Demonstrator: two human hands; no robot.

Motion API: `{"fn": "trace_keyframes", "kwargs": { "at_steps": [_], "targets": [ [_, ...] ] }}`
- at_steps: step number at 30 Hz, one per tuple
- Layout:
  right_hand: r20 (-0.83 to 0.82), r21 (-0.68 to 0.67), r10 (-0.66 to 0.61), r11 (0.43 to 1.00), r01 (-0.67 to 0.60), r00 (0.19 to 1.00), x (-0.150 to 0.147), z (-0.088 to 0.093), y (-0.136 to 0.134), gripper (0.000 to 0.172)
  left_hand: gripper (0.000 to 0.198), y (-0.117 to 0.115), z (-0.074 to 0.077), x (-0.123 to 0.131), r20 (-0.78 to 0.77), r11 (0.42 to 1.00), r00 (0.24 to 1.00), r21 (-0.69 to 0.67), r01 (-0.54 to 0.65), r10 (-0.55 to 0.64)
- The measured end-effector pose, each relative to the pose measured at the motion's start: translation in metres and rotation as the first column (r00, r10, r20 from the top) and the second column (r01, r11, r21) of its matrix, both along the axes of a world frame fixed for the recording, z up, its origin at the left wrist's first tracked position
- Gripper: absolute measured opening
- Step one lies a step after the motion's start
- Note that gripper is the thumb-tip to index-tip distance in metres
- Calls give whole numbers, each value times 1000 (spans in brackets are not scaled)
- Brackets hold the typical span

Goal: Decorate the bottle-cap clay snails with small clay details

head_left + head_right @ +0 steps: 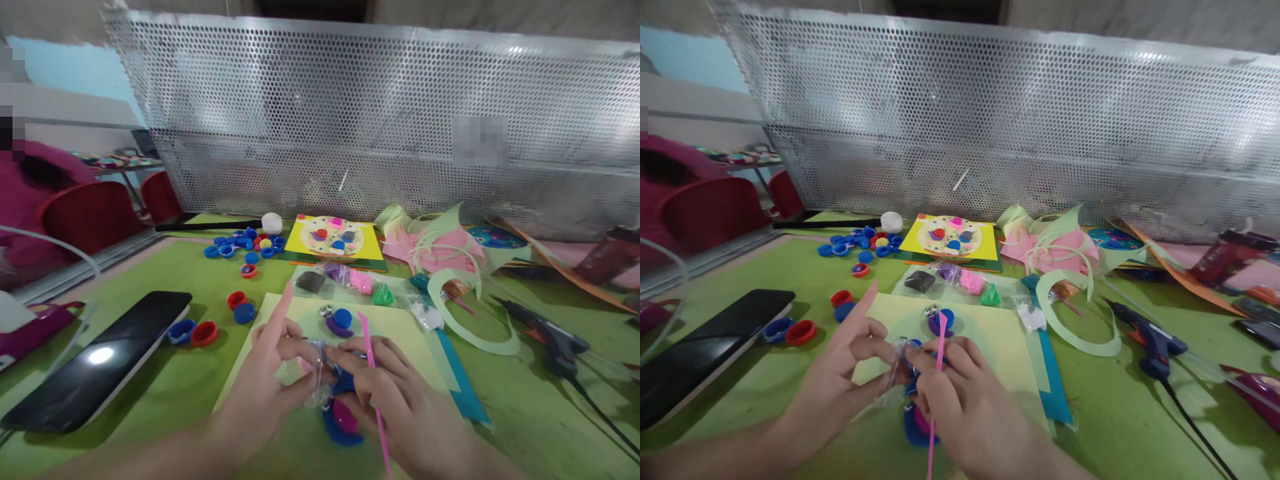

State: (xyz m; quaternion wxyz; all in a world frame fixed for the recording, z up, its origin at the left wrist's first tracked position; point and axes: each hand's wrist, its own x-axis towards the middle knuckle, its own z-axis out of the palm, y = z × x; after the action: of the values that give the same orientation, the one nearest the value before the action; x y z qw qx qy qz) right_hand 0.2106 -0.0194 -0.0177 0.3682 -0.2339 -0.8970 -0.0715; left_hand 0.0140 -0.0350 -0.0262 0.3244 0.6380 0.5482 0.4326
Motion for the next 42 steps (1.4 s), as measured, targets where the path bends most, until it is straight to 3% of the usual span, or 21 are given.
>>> {"fn": "trace_keyframes", "kwargs": {
  "at_steps": [4, 8, 11, 14, 18, 25, 32, 36, 42],
  "targets": [
    [2, -15, 7, 1000, -7, 1000, -1, 0, -1, 22, 93, 3, 11, 4, 247, 992, 969, -127, 19, 13],
    [-36, -64, -22, 998, 19, 999, 4, 0, 6, 27, 95, 13, 21, 3, 444, 967, 887, -255, -12, 128],
    [-48, -121, -134, 984, 128, 990, 15, 4, 17, 27, 84, 21, 19, -3, 529, 943, 822, -331, -28, 210],
    [5, -232, -318, 922, 310, 948, 25, 8, 28, 20, 75, 27, 17, -7, 580, 923, 770, -382, -31, 266],
    [50, -333, -427, 845, 418, 903, 31, 12, 37, 10, 81, 31, 19, -8, 627, 924, 738, -383, 10, 252],
    [95, -397, -518, 763, 510, 850, 36, 14, 39, 23, 110, 28, 21, -15, 670, 943, 730, -314, 113, 135],
    [89, -415, -445, 797, 439, 891, 34, 12, 35, 24, 104, 25, 17, -18, 646, 952, 754, -289, 102, 115],
    [94, -432, -458, 781, 450, 884, 35, 10, 34, 24, 100, 27, 17, -17, 643, 955, 759, -276, 110, 99],
    [98, -454, -496, 749, 483, 863, 38, 7, 36, 19, 114, 23, 21, -17, 613, 958, 789, -249, 145, 40]
  ]
}}
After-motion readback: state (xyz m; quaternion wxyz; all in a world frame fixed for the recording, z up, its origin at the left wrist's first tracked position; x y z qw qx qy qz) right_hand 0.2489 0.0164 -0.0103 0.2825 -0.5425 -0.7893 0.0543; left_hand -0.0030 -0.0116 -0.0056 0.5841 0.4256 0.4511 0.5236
